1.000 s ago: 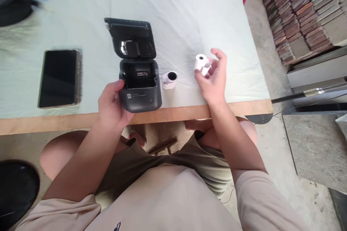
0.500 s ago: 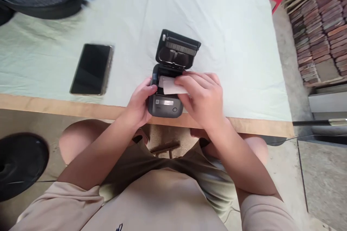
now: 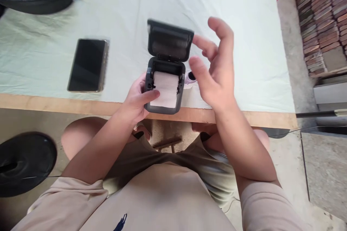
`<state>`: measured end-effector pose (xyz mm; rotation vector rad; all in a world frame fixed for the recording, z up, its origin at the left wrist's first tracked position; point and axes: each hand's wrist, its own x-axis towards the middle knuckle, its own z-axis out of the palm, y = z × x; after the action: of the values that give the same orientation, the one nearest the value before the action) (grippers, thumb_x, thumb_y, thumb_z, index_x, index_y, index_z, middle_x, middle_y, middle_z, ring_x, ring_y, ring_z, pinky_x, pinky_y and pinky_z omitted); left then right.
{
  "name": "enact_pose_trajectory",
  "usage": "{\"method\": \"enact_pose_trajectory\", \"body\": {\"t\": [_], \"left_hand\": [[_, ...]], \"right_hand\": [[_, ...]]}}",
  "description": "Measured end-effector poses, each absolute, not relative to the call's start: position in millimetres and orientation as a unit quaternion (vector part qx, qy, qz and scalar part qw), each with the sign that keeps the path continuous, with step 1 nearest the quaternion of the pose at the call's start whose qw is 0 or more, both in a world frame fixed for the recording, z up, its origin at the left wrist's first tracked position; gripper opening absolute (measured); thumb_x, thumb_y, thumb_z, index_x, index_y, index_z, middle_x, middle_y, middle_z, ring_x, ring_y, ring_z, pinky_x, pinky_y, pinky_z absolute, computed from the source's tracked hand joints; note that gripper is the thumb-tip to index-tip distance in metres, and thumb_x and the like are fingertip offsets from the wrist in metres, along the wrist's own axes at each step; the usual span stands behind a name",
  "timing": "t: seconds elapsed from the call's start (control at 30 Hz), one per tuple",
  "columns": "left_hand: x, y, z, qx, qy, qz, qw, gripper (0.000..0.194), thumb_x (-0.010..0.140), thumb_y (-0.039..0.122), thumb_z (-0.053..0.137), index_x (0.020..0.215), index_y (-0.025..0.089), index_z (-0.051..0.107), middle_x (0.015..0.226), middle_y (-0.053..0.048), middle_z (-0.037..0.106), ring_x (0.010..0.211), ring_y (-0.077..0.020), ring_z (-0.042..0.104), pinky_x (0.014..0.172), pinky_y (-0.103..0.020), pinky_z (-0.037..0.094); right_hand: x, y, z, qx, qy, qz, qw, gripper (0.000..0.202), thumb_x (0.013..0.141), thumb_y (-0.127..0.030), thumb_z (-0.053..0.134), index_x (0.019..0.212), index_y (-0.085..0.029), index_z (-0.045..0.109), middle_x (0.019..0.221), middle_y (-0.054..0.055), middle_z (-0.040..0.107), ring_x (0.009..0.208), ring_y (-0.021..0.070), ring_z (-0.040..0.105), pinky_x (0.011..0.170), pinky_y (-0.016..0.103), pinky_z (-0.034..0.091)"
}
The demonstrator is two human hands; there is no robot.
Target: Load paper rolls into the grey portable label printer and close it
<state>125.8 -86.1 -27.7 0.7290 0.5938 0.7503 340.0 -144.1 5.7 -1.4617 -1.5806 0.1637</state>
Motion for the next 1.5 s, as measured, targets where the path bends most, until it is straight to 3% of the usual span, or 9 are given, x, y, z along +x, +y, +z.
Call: {"method": "enact_pose_trajectory", "body": {"t": [0.1, 0.23, 0.43, 0.7, 0.9, 1.1, 1.27, 1.4, 1.5], "left_hand": [[124, -86, -33, 0.367, 0.271, 0.368, 0.81, 0.057, 0.059, 0.026, 0.104, 0.109, 0.022, 0.074, 0.088, 0.003, 0.079, 0.076, -0.0173, 0.077, 0.067, -0.026, 0.06], [122, -85, -38, 0.397, 0.254, 0.372, 0.8, 0.066, 0.06, 0.04, 0.108, 0.114, 0.024, 0.074, 0.092, 0.0, 0.08, 0.08, -0.0219, 0.08, 0.066, -0.029, 0.061], [121, -90, -38, 0.402, 0.237, 0.353, 0.811, 0.061, 0.077, 0.053, 0.1, 0.124, 0.024, 0.073, 0.105, -0.006, 0.082, 0.104, -0.0366, 0.085, 0.07, -0.036, 0.066], [124, -93, -31, 0.364, 0.237, 0.379, 0.817, 0.035, 0.086, 0.04, 0.089, 0.112, 0.024, 0.072, 0.116, -0.008, 0.082, 0.137, -0.041, 0.075, 0.1, -0.045, 0.069], [132, -87, -20, 0.306, 0.293, 0.397, 0.814, 0.015, 0.089, 0.038, 0.062, 0.087, 0.024, 0.065, 0.094, -0.007, 0.079, 0.135, -0.0367, 0.075, 0.106, -0.046, 0.068], [133, -83, -24, 0.329, 0.337, 0.413, 0.779, 0.012, 0.086, 0.037, 0.068, 0.083, 0.025, 0.066, 0.08, -0.003, 0.071, 0.127, -0.0344, 0.077, 0.103, -0.043, 0.068], [133, -81, -26, 0.338, 0.352, 0.421, 0.764, 0.012, 0.084, 0.034, 0.072, 0.079, 0.025, 0.065, 0.076, -0.001, 0.07, 0.117, -0.03, 0.08, 0.1, -0.037, 0.068], [132, -82, -22, 0.342, 0.344, 0.39, 0.782, 0.023, 0.087, 0.046, 0.072, 0.08, 0.025, 0.065, 0.082, -0.003, 0.076, 0.121, -0.0344, 0.08, 0.096, -0.042, 0.07], [129, -85, -21, 0.354, 0.313, 0.358, 0.806, 0.033, 0.088, 0.056, 0.074, 0.087, 0.024, 0.069, 0.097, -0.008, 0.083, 0.134, -0.0397, 0.075, 0.099, -0.047, 0.069]], "right_hand": [[339, -145, 6, -0.569, -0.615, 0.051, 0.543, 0.04, 0.108, -0.058, 0.052, 0.143, -0.038, 0.053, 0.136, 0.005, 0.072, 0.12, 0.0275, 0.08, 0.11, 0.051, 0.062], [321, -160, 21, -0.632, -0.617, 0.094, 0.461, 0.034, 0.102, -0.041, 0.065, 0.133, -0.028, 0.066, 0.127, 0.009, 0.08, 0.12, 0.0285, 0.079, 0.079, 0.039, 0.065], [302, -170, 34, -0.609, -0.697, 0.151, 0.346, 0.047, 0.099, -0.034, 0.07, 0.145, -0.025, 0.064, 0.15, 0.01, 0.075, 0.137, 0.0337, 0.074, 0.114, 0.054, 0.066], [304, -166, 27, -0.621, -0.693, 0.16, 0.33, 0.044, 0.101, -0.028, 0.068, 0.145, -0.035, 0.065, 0.155, 0.007, 0.07, 0.14, 0.0357, 0.071, 0.109, 0.054, 0.069], [316, -169, 25, -0.628, -0.687, 0.127, 0.341, 0.042, 0.103, -0.027, 0.066, 0.144, -0.035, 0.067, 0.146, 0.008, 0.073, 0.135, 0.0338, 0.072, 0.101, 0.053, 0.071], [321, -172, 28, -0.631, -0.694, 0.161, 0.305, 0.069, 0.088, -0.018, 0.077, 0.151, -0.039, 0.062, 0.161, 0.006, 0.068, 0.134, 0.0347, 0.073, 0.095, 0.052, 0.072], [327, -172, 28, -0.599, -0.708, 0.168, 0.334, 0.07, 0.084, -0.02, 0.081, 0.152, -0.032, 0.066, 0.165, 0.009, 0.064, 0.141, 0.0345, 0.069, 0.097, 0.052, 0.071], [324, -172, 29, -0.629, -0.68, 0.118, 0.356, 0.045, 0.092, -0.028, 0.078, 0.137, -0.031, 0.071, 0.124, 0.008, 0.078, 0.113, 0.0288, 0.075, 0.091, 0.046, 0.069], [318, -172, 27, -0.648, -0.629, 0.101, 0.417, 0.025, 0.106, -0.043, 0.067, 0.127, -0.031, 0.068, 0.079, -0.002, 0.068, 0.075, 0.02, 0.072, 0.074, 0.039, 0.064]]}}
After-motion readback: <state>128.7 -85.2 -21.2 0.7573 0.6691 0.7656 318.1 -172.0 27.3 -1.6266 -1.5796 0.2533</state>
